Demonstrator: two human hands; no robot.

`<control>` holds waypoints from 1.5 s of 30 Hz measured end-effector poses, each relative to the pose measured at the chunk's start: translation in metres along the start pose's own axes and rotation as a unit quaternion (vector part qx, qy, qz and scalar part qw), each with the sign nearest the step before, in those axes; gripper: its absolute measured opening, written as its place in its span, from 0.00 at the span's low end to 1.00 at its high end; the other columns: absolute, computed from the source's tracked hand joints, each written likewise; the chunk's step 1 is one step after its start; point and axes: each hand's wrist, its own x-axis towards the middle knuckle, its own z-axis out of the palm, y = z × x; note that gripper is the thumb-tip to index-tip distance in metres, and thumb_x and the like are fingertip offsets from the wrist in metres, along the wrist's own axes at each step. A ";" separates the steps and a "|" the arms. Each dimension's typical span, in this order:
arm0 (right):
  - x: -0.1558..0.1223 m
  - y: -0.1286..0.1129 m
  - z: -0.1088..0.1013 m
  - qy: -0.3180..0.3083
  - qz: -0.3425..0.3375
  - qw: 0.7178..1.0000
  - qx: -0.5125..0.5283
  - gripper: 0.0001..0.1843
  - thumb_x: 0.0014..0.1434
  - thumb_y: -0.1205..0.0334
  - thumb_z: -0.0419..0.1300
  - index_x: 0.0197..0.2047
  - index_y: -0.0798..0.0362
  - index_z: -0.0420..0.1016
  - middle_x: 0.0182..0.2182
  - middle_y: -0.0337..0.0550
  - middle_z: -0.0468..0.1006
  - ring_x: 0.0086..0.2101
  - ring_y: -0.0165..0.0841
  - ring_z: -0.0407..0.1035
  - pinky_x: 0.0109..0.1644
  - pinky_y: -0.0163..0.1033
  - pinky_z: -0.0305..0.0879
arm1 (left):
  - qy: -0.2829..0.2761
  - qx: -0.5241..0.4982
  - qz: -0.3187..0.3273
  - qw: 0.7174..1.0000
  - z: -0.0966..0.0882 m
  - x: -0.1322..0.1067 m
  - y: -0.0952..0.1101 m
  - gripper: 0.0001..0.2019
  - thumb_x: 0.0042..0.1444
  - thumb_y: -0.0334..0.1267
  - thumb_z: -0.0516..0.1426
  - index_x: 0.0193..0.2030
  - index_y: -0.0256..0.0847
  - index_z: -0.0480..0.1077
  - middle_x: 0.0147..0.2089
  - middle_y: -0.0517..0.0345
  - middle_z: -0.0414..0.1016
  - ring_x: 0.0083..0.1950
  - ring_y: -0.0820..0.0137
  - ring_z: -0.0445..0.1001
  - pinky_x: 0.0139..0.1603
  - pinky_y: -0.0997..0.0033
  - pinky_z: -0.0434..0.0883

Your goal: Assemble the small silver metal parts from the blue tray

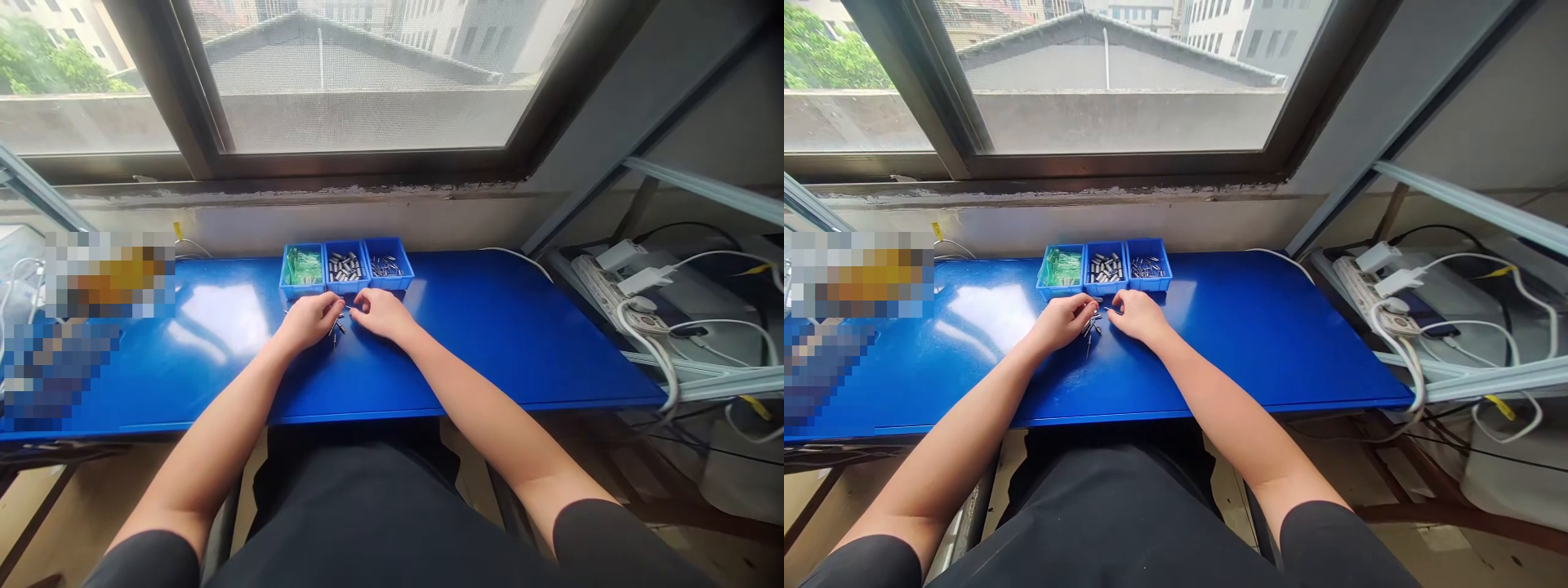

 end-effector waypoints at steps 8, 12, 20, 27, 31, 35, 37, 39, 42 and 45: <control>0.000 0.000 0.003 -0.003 -0.077 0.997 0.025 0.04 0.55 0.68 0.60 0.32 0.55 0.76 0.34 0.47 0.78 0.38 0.36 0.70 0.43 0.39 0.65 | -0.002 -0.003 0.002 1.000 -0.002 0.000 0.000 0.13 0.64 0.43 0.52 0.36 0.41 0.74 0.24 0.60 0.72 0.24 0.73 0.66 0.29 0.73 0.59; -0.001 -0.003 -0.001 0.020 -0.040 0.991 0.127 0.05 0.57 0.66 0.59 0.37 0.54 0.76 0.33 0.43 0.79 0.34 0.33 0.71 0.40 0.38 0.67 | -0.007 0.003 0.000 1.000 -0.001 0.000 -0.001 0.13 0.64 0.44 0.52 0.36 0.41 0.74 0.23 0.61 0.71 0.24 0.73 0.65 0.28 0.73 0.58; 0.001 -0.002 0.001 0.080 -0.061 0.957 0.271 0.08 0.57 0.61 0.61 0.38 0.53 0.78 0.38 0.45 0.81 0.38 0.35 0.74 0.46 0.42 0.71 | -0.022 -0.006 -0.009 1.000 -0.002 0.000 0.001 0.10 0.62 0.43 0.54 0.42 0.41 0.73 0.25 0.62 0.73 0.25 0.73 0.68 0.29 0.74 0.61; 0.005 -0.005 0.010 0.022 0.037 0.853 0.520 0.19 0.45 0.51 0.71 0.36 0.53 0.74 0.34 0.45 0.81 0.36 0.36 0.76 0.41 0.41 0.72 | -0.021 -0.002 -0.011 1.000 -0.002 0.000 0.001 0.07 0.60 0.42 0.56 0.39 0.41 0.71 0.24 0.63 0.71 0.25 0.74 0.66 0.28 0.75 0.59; 0.004 -0.007 0.006 0.009 0.054 0.816 0.576 0.22 0.41 0.50 0.74 0.34 0.53 0.73 0.34 0.44 0.81 0.37 0.36 0.77 0.42 0.40 0.71 | -0.013 -0.007 -0.008 1.000 -0.002 -0.001 0.001 0.09 0.62 0.43 0.55 0.41 0.41 0.71 0.23 0.64 0.69 0.24 0.74 0.65 0.28 0.75 0.59; 0.004 -0.008 0.002 0.011 0.063 0.809 0.585 0.22 0.40 0.52 0.75 0.34 0.53 0.74 0.34 0.43 0.81 0.36 0.35 0.77 0.41 0.40 0.70 | 0.000 -0.010 -0.010 1.000 -0.002 0.000 0.000 0.09 0.63 0.43 0.54 0.43 0.42 0.71 0.22 0.65 0.67 0.23 0.74 0.64 0.28 0.75 0.59; 0.004 -0.008 0.002 0.011 0.068 0.816 0.575 0.22 0.40 0.52 0.74 0.35 0.53 0.74 0.33 0.43 0.81 0.35 0.35 0.76 0.39 0.39 0.69 | 0.009 -0.009 -0.013 1.000 -0.002 0.000 0.000 0.09 0.63 0.42 0.53 0.44 0.42 0.71 0.23 0.65 0.68 0.23 0.74 0.64 0.28 0.75 0.59; 0.004 -0.007 0.002 0.007 0.071 0.821 0.566 0.21 0.41 0.52 0.74 0.34 0.54 0.74 0.32 0.43 0.80 0.33 0.34 0.75 0.37 0.39 0.68 | 0.016 -0.009 -0.015 1.000 -0.002 0.001 0.000 0.09 0.63 0.42 0.53 0.45 0.42 0.71 0.23 0.65 0.68 0.23 0.74 0.64 0.28 0.75 0.59; 0.004 -0.007 0.003 0.005 0.075 0.828 0.555 0.20 0.41 0.52 0.74 0.34 0.54 0.75 0.30 0.42 0.80 0.32 0.33 0.74 0.36 0.38 0.67 | 0.024 -0.008 -0.019 1.000 -0.002 0.001 0.000 0.09 0.63 0.42 0.53 0.46 0.42 0.70 0.24 0.65 0.68 0.23 0.74 0.64 0.28 0.74 0.59; 0.004 -0.007 0.002 0.003 0.071 0.837 0.542 0.20 0.42 0.51 0.73 0.34 0.54 0.76 0.30 0.42 0.80 0.32 0.33 0.74 0.36 0.38 0.67 | 0.029 -0.006 -0.027 0.999 -0.003 0.001 0.000 0.09 0.63 0.41 0.52 0.46 0.42 0.69 0.24 0.65 0.68 0.23 0.74 0.64 0.28 0.74 0.59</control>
